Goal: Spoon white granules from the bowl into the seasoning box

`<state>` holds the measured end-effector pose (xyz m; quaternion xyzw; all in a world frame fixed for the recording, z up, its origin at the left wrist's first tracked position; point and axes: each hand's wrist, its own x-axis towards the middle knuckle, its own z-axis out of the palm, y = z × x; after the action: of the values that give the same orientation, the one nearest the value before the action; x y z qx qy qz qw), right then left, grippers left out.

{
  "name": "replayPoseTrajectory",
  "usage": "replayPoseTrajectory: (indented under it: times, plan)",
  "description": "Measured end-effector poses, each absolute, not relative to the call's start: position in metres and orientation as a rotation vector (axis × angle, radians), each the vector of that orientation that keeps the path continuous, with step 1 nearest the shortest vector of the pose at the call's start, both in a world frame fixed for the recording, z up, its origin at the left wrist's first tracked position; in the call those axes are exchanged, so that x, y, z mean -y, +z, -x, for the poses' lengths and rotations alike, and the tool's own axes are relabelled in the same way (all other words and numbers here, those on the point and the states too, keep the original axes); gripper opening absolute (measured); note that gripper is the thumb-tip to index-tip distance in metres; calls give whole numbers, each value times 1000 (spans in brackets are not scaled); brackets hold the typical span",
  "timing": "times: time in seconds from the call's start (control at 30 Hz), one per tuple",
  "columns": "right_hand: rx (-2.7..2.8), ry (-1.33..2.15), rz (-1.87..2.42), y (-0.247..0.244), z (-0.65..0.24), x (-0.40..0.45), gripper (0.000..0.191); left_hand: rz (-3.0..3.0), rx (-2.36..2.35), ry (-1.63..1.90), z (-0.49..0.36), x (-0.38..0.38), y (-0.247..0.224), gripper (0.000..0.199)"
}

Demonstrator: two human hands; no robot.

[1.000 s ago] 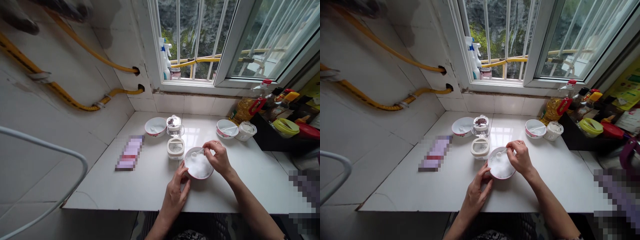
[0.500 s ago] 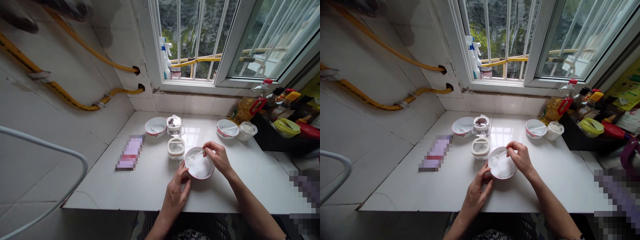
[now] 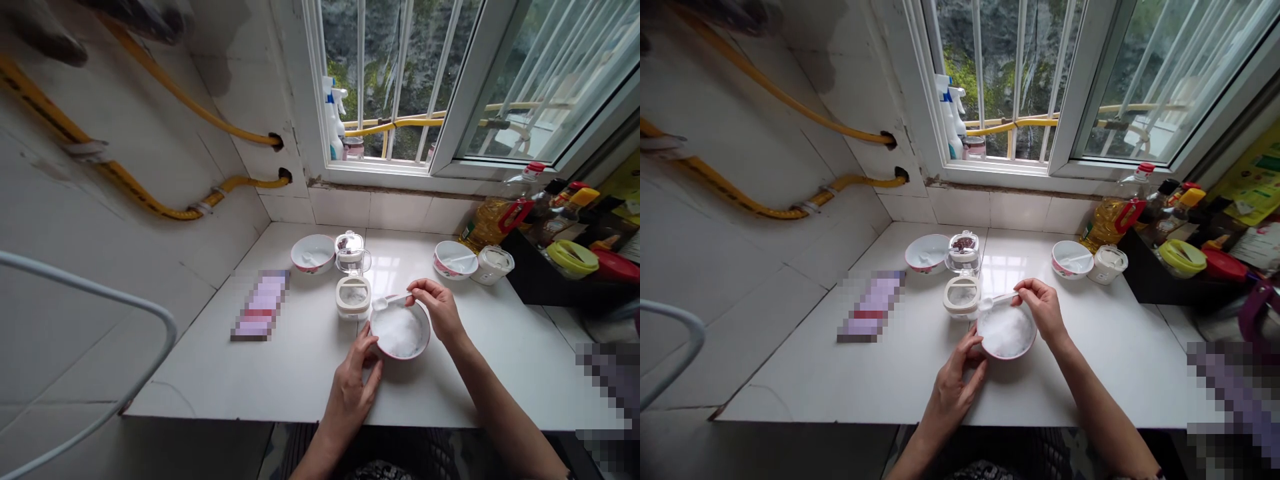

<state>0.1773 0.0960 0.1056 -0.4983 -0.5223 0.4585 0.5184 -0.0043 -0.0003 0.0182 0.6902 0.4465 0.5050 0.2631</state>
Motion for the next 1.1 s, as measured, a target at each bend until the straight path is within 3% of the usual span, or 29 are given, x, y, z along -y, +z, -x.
replayPoseTrajectory:
  times: [0.13,0.23,0.4,0.67,1.1]
  plan:
    - [1388,929,1100,104,-161,-90,13,-1870,-1205,1360,4,1,18,37]
    - [1678,571,1042,100,-151,-88,10,-1873,-1211,1365,5,1,17,38]
    - [2059,104,866,94,-146,-89,22,-1882,-1214,1357,6,1,17,38]
    - [1779,299,1148,112,-175,-87,14,-1870,-1205,1358,5,0,19,35]
    - [1907,497,1239,96,-177,-89,17,-1874,-1215,1370,5,1,20,37]
